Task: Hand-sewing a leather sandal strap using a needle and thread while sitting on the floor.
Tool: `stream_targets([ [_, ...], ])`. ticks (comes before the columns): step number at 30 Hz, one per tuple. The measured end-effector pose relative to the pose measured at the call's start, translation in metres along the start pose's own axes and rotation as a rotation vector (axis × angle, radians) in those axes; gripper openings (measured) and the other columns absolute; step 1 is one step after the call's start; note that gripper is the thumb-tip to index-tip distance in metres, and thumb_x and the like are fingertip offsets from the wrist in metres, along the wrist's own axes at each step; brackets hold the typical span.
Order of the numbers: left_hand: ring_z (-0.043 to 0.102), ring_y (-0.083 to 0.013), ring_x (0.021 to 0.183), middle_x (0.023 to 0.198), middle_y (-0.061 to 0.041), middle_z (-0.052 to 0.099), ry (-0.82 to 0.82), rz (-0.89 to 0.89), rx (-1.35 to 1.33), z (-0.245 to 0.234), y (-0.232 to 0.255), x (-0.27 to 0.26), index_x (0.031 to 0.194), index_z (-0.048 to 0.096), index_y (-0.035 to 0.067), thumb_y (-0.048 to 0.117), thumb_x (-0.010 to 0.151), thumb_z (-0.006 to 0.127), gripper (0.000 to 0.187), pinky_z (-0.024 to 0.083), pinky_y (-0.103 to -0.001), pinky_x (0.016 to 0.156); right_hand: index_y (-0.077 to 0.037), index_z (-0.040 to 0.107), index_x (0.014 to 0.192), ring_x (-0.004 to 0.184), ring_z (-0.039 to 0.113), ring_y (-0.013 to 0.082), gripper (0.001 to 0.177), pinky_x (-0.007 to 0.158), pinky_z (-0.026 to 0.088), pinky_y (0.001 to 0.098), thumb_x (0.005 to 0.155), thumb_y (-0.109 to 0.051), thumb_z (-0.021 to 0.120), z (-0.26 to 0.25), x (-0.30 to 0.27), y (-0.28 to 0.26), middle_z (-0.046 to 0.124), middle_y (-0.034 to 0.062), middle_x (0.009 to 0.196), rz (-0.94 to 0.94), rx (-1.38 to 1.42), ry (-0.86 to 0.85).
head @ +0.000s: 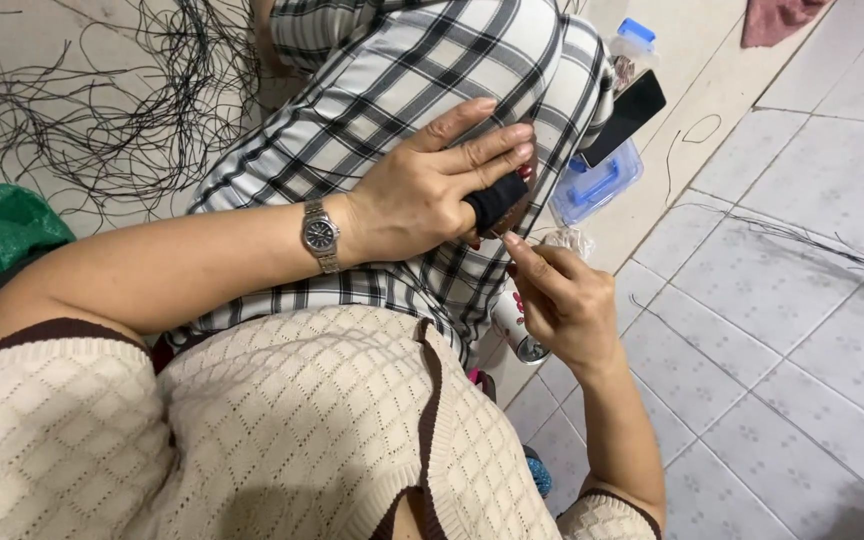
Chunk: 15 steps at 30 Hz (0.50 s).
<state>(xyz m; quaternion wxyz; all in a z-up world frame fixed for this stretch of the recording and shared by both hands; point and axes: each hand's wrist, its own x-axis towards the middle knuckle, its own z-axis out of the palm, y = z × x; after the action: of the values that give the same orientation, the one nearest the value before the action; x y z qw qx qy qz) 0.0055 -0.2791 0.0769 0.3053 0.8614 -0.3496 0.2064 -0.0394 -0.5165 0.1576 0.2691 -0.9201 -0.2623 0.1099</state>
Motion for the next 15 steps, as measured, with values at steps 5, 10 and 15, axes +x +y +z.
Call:
stream_targets([
  [5,0.046,-0.0104,0.145,0.139,0.002,0.071,0.008,0.02,0.059,-0.002,-0.002,0.001,0.116,0.079,0.02,0.022,0.101,0.073,0.016,0.013,-0.035,0.134,-0.006,0.075,0.119,0.053,0.054,0.0108,0.038,0.049,0.047,0.0254,0.083,0.007,0.077,-0.006,0.013,-0.033,0.074,0.0092,0.1,0.091,-0.076,0.042],
  [10,0.031,-0.0295,0.145,0.144,-0.002,0.065,0.122,0.008,-0.037,0.01,0.01,-0.039,0.072,0.069,0.023,0.035,0.09,0.084,0.026,0.007,-0.054,0.119,-0.003,0.07,0.117,0.071,0.066,0.0226,0.029,0.049,0.053,0.0313,0.089,0.0,0.073,0.006,-0.003,-0.026,0.074,0.0148,0.102,-0.044,-0.096,0.135],
  [15,0.06,-0.0309,0.107,0.113,-0.002,0.07,0.089,-0.01,-0.17,-0.029,0.036,-0.053,0.059,0.064,0.017,0.014,0.089,0.071,0.032,0.038,-0.049,0.089,-0.009,0.071,0.113,0.078,0.073,0.0314,0.02,0.053,0.057,0.0368,0.093,-0.009,0.068,0.004,-0.014,-0.048,0.073,0.0113,0.095,-0.017,-0.211,0.16],
])
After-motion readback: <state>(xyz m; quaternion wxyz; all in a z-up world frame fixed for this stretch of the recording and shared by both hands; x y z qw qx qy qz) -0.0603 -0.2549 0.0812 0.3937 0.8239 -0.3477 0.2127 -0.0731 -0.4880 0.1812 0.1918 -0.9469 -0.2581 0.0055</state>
